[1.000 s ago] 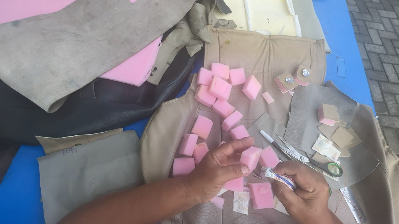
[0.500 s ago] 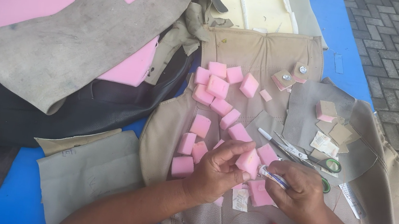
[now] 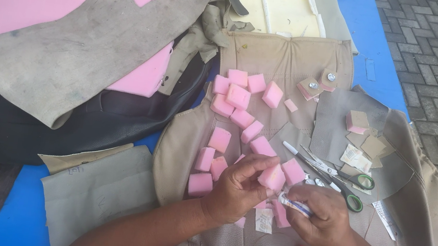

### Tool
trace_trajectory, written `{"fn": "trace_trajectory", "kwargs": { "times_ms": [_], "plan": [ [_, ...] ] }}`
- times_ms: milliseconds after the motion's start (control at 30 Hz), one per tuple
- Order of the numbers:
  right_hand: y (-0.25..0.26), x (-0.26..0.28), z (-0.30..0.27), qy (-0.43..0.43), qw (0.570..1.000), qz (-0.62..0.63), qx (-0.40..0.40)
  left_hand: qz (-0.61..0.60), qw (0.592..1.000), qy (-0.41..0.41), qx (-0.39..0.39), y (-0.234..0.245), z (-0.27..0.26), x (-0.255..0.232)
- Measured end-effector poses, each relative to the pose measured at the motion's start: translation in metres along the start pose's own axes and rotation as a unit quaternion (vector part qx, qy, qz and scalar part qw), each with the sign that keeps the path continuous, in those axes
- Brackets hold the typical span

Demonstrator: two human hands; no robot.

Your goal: Gluing foam padding and leather patches onto a leather base and trimming excess material with scissors

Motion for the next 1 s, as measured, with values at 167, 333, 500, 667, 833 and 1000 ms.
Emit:
{"fn": "trace_trajectory", "kwargs": {
  "times_ms": [167, 333, 500, 667, 833, 1000],
  "plan": [
    [0.008, -0.026, -0.01, -0.042, 0.998, -0.054, -0.012, -0.039, 0.999, 0.02, 0.008, -0.003, -0.006, 0.004],
    [0.0, -0.011, -0.008, -0.019, 1.0, -0.018, 0.005, -0.035, 0.999, 0.01, -0.008, -0.003, 0.0, 0.002],
    [0.004, -0.005, 0.001, -0.011, 1.0, 0.0, -0.004, -0.03, 0.999, 0.029, -0.02, 0.0, -0.002, 0.002],
    [0.003, -0.015, -0.004, -0.025, 0.999, -0.033, 0.002, -0.038, 0.999, 0.032, -0.013, -0.002, -0.002, 0.0],
    [0.0, 0.003, 0.005, 0.004, 1.0, -0.007, 0.008, -0.029, 0.999, 0.037, -0.022, -0.001, -0.004, 0.001],
    [0.006, -0.058, -0.002, -0.173, 0.984, -0.039, 0.004, -0.07, 0.996, 0.042, -0.021, 0.002, -0.002, 0.006]
  ]
}}
Point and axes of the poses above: each hand's wrist, its own z-axis towards the middle knuckle, its own y-axis out of the back of the hand, x = y × z, the point moved 7 cm from there along z, towards the middle knuckle, and after that the axes turned 2 degrees about x, right-handed, at the moved point
